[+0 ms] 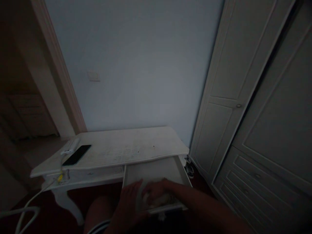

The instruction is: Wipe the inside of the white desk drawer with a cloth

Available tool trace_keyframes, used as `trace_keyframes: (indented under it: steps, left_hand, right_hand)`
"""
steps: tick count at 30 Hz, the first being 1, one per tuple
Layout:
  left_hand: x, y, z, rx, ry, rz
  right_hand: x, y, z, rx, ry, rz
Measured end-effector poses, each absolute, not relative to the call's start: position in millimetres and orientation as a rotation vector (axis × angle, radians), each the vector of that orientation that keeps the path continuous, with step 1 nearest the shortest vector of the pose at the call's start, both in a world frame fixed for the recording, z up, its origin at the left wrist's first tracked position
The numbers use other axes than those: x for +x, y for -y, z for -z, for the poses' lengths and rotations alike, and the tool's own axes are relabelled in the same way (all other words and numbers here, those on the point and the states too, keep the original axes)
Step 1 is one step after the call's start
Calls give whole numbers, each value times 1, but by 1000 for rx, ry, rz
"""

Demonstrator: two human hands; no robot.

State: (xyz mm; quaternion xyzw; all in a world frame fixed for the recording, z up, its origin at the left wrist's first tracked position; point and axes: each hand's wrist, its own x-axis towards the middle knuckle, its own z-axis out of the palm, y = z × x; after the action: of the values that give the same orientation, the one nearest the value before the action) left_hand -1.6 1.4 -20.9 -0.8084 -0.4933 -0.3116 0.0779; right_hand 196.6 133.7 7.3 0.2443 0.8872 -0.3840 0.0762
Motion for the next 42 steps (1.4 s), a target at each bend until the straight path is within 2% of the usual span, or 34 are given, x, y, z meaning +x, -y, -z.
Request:
trace_keyframes:
  steps: [4,8,12,17,22,24,28,34,38,42]
  left_hand:
    - [3,-3,15,-2537,1711,1001]
    - [13,1,-10,-2705,2038,756]
    - [19,3,-20,-2752,2173,513]
    - [17,2,1,-2664,2179,395]
    - [16,4,3,-2603,2128,394]
    - [18,6,-1,-2607,2101,392]
    - [22,6,-2,-2597,2108,255]
    - [21,4,8,-2630,1996,269]
    - [23,3,6,-2627,2006,298]
    - [25,2,6,-2626,2028,273]
  right_hand:
    - [273,-139,-18,824,-2563,1032]
    - [299,-134,-18,909,-2641,964]
    - [249,-129,-1,710,-2815,689]
    - [143,-128,24,431,-2973,367]
    - [115,-141,23,360,-3069,332]
    - [133,-151,18,525,-3131,392]
    - [189,-176,8,1215,-3073,499]
    - [248,-197,-3,1921,-2788,358]
    - [236,-194,-6,2096,-2674,344]
    - [185,-186,-3,2021,-2717,430]
